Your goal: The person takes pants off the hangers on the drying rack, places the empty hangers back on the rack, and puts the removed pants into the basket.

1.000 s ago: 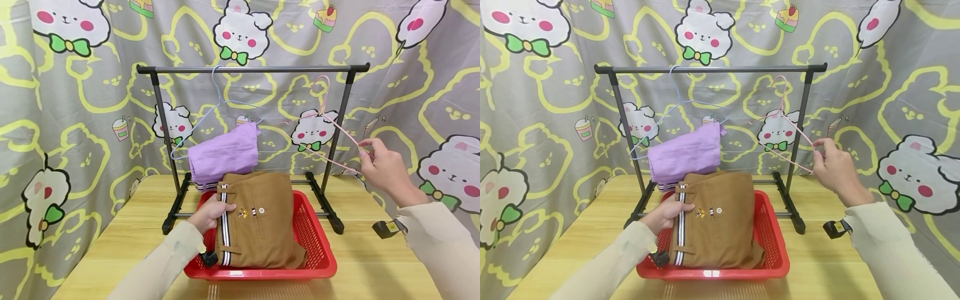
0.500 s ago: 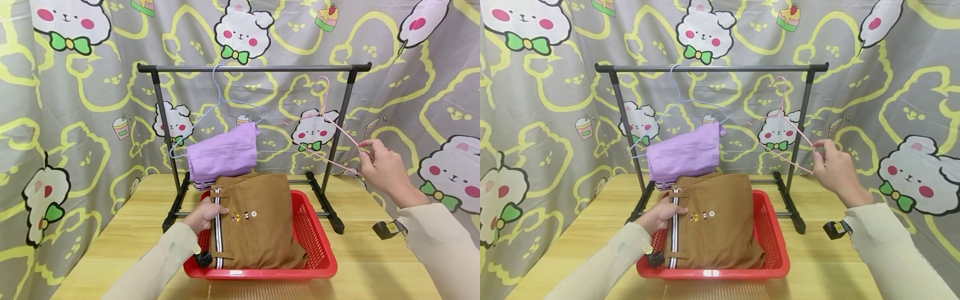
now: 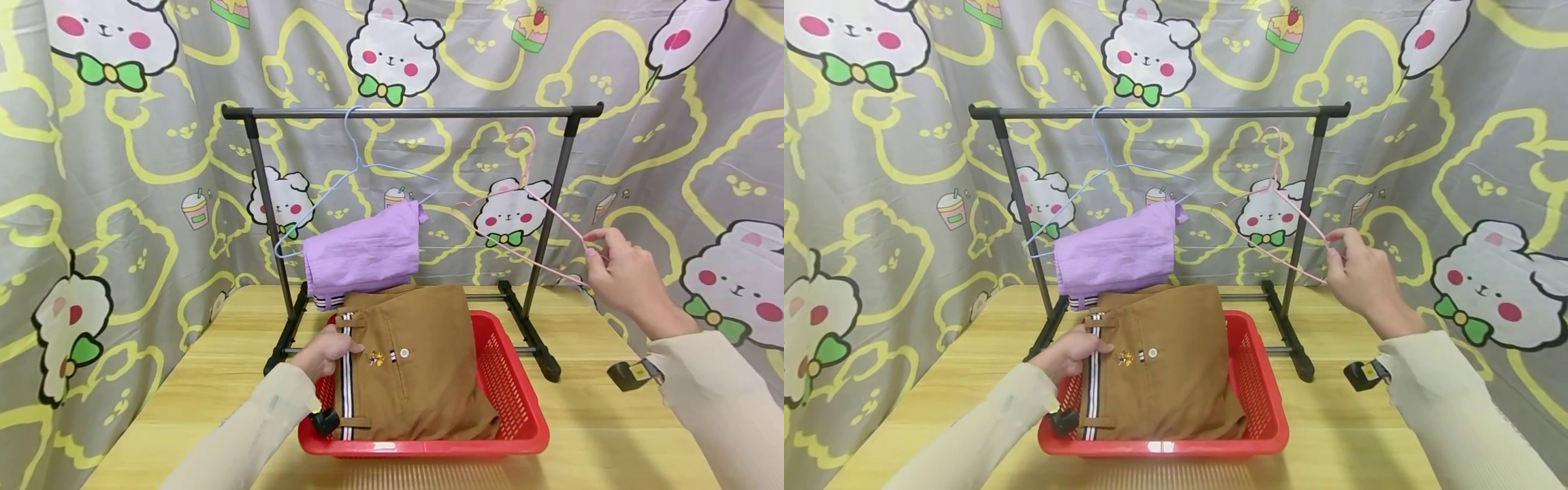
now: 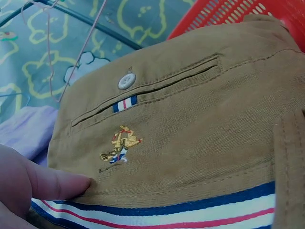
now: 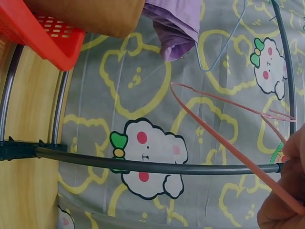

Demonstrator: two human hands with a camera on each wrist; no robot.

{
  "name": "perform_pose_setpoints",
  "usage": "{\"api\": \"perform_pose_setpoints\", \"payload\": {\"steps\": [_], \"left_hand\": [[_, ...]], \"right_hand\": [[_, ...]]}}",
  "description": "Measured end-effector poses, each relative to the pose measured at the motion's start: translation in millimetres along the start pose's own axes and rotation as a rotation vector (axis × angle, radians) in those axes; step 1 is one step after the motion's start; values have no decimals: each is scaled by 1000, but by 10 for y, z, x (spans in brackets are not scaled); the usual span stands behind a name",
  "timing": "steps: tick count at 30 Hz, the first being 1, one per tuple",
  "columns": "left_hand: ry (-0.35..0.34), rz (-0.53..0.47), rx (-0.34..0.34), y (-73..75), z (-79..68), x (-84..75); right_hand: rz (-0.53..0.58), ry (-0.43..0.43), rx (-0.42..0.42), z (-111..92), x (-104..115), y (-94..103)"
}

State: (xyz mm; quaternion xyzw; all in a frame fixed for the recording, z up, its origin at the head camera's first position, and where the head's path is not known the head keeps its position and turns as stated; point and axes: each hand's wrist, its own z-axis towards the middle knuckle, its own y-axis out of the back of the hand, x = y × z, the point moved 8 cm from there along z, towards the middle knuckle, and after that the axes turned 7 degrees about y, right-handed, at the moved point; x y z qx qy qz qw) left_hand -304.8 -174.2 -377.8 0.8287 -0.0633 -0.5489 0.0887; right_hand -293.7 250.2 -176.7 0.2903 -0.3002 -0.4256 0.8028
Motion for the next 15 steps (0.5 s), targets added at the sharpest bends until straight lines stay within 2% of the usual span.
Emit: {"api": "perform_pose_setpoints", "payload": {"steps": [5, 11, 15], "left_hand": [[2, 26, -2, 10, -4, -24], [10, 3, -9, 3, 9, -31], [-13, -7, -25, 2, 29, -69]], "right_hand": [[1, -3, 4, 0, -8, 6], [-1, 3, 2, -4, -6, 13], [4, 0, 0, -9, -17, 17]]}}
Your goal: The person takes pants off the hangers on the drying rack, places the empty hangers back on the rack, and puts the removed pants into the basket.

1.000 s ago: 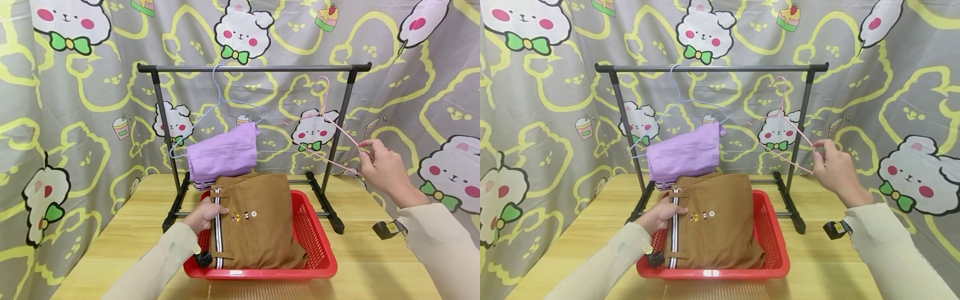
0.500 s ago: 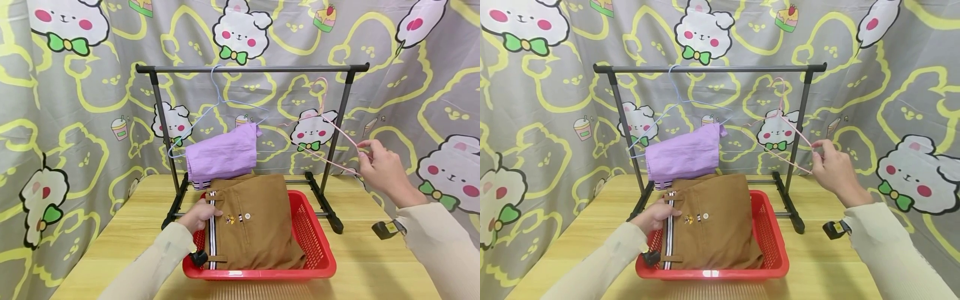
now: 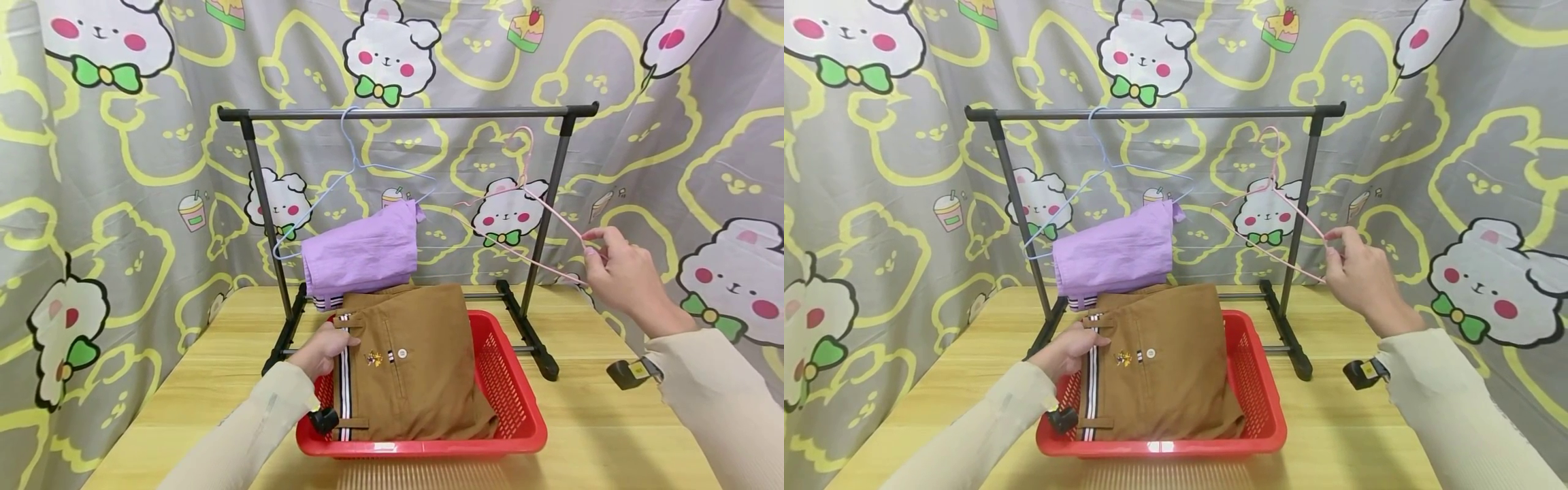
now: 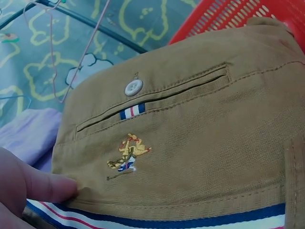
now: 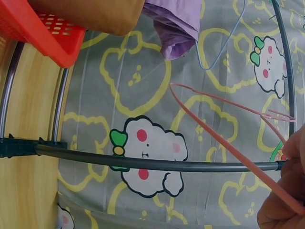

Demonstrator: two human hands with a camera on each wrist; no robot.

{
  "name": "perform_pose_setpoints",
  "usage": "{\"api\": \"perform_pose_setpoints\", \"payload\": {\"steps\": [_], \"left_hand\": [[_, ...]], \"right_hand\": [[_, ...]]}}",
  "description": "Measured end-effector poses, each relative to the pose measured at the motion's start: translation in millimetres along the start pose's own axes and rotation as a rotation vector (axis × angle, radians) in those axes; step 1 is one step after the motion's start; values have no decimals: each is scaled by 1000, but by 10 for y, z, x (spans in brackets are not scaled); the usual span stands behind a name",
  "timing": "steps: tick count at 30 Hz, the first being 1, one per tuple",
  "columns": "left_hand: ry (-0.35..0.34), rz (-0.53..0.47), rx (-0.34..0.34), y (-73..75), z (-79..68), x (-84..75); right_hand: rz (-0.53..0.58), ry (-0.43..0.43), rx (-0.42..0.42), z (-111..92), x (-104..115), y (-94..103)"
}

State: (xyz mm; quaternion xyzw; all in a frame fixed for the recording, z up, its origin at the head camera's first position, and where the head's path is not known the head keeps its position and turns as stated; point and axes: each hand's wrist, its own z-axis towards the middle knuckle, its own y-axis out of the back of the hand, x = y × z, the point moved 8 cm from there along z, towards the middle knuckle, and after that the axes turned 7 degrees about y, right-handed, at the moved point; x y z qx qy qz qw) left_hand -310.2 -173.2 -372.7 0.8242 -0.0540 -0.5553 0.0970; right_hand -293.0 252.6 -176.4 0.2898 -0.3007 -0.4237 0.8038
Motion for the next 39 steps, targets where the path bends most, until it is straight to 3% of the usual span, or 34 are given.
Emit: {"api": "perform_pose_setpoints", "payload": {"steps": [10, 18, 21, 28, 33, 37, 39], "left_hand": [[-62, -69, -38, 108, -112, -273], [-182, 90, -106, 61, -297, -597], [-258, 209, -46, -85, -370, -694], [-510, 670, 224, -628, -565, -803], [-570, 935, 320, -938, -622, -750], [-576, 1154, 354, -1132, -636, -664], [-559, 1215, 364, -1192, -635, -631]], "right_hand": [[-3, 1, -9, 12, 1, -3], [2, 1, -17, -3, -3, 4], [1, 5, -25, -6, 1, 7], [3, 22, -35, 3, 23, -4], [-4, 29, -63, 1, 36, -4], [-5, 27, -73, 7, 37, -4], [-3, 33, -77, 15, 46, -4]]}}
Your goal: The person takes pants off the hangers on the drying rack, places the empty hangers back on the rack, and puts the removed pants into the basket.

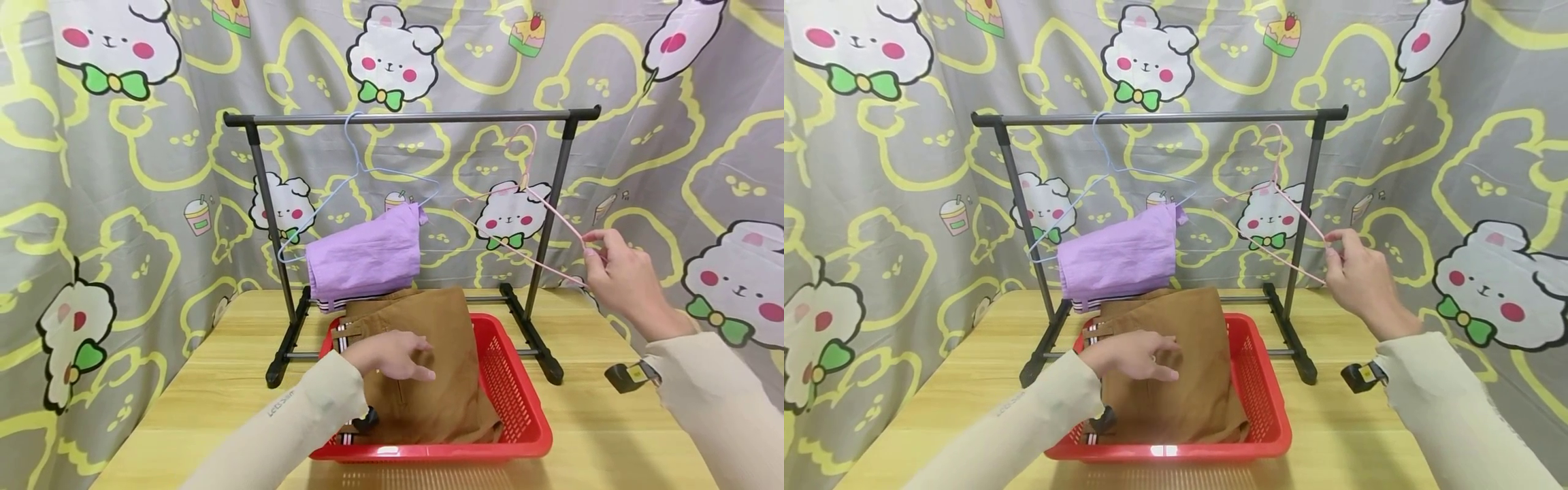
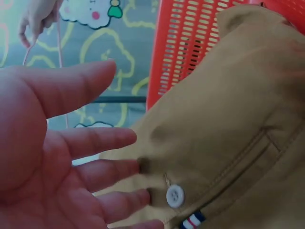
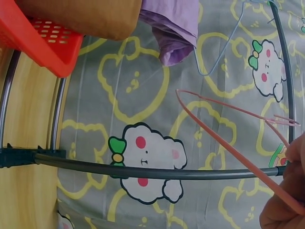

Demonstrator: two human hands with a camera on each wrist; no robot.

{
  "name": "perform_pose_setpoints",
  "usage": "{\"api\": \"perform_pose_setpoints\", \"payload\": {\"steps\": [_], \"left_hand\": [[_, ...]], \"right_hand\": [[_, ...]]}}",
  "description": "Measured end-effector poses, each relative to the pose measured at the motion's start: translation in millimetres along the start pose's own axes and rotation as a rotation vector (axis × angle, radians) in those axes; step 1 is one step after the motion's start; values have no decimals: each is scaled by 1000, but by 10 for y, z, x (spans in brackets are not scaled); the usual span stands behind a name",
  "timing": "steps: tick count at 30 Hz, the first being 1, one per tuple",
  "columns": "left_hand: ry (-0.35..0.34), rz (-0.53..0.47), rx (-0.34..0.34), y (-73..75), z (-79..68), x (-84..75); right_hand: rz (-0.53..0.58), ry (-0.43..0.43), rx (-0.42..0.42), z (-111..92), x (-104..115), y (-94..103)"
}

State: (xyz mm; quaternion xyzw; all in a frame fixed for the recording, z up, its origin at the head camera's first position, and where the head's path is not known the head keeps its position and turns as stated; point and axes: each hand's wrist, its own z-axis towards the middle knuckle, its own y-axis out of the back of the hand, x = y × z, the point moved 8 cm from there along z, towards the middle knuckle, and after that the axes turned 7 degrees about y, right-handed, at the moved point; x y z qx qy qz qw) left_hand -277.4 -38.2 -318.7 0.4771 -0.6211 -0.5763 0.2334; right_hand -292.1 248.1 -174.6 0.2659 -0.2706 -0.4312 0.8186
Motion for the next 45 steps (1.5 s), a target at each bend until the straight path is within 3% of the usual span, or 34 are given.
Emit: {"api": "perform_pose_setpoints", "payload": {"steps": [5, 12, 20, 32, 40, 45], "left_hand": [[40, 19, 31, -42, 38, -32], [53, 27, 53, -92, 99, 44], [81, 45, 116, -265, 206, 102], [108, 66, 143, -408, 351, 185], [139, 89, 174, -625, 401, 244], [167, 100, 181, -687, 438, 331]], "right_hand": [[6, 3, -6, 14, 16, 1], [12, -6, 1, 23, 33, 8], [20, -13, -7, 43, 65, 26], [-1, -2, -7, 90, 76, 18], [9, -7, -16, 114, 108, 38], [34, 2, -40, 123, 135, 65]]}}
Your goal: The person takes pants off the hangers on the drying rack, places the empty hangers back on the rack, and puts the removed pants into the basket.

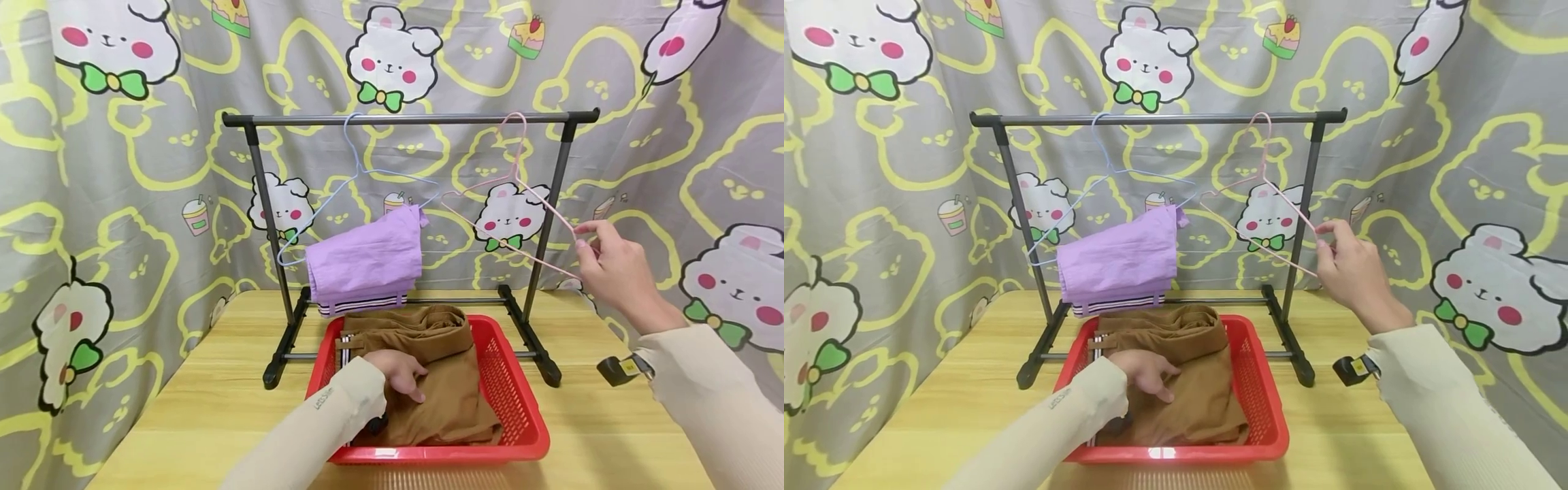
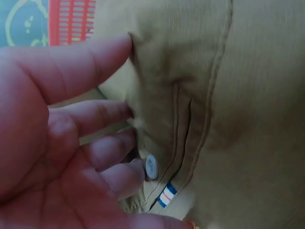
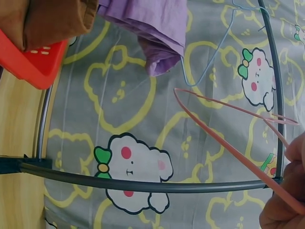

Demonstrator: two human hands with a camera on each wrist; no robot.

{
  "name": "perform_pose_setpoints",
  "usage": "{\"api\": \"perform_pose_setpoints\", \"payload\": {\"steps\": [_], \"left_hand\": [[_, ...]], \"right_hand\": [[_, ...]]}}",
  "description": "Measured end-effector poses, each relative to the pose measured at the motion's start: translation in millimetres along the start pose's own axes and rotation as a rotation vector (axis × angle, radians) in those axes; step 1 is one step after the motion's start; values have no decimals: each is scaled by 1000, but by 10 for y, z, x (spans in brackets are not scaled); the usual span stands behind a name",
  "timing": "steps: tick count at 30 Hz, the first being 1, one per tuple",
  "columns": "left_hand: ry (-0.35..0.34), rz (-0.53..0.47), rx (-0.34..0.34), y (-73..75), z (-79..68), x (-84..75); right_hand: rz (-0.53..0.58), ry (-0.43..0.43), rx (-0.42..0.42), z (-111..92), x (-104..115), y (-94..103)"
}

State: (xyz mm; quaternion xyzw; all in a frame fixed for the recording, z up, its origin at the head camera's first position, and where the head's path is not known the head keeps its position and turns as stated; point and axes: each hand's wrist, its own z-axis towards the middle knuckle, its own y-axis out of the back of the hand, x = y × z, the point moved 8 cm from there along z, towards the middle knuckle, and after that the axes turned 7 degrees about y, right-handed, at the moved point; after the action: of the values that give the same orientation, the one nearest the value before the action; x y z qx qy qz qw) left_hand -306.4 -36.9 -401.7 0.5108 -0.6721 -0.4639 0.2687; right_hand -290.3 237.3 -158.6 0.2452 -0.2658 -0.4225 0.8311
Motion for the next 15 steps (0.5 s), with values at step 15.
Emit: {"api": "perform_pose_setpoints", "payload": {"steps": [15], "left_hand": [[-28, -10, 61, -59, 61, 36]], "right_hand": [[-14, -4, -1, 61, 26, 68]]}}
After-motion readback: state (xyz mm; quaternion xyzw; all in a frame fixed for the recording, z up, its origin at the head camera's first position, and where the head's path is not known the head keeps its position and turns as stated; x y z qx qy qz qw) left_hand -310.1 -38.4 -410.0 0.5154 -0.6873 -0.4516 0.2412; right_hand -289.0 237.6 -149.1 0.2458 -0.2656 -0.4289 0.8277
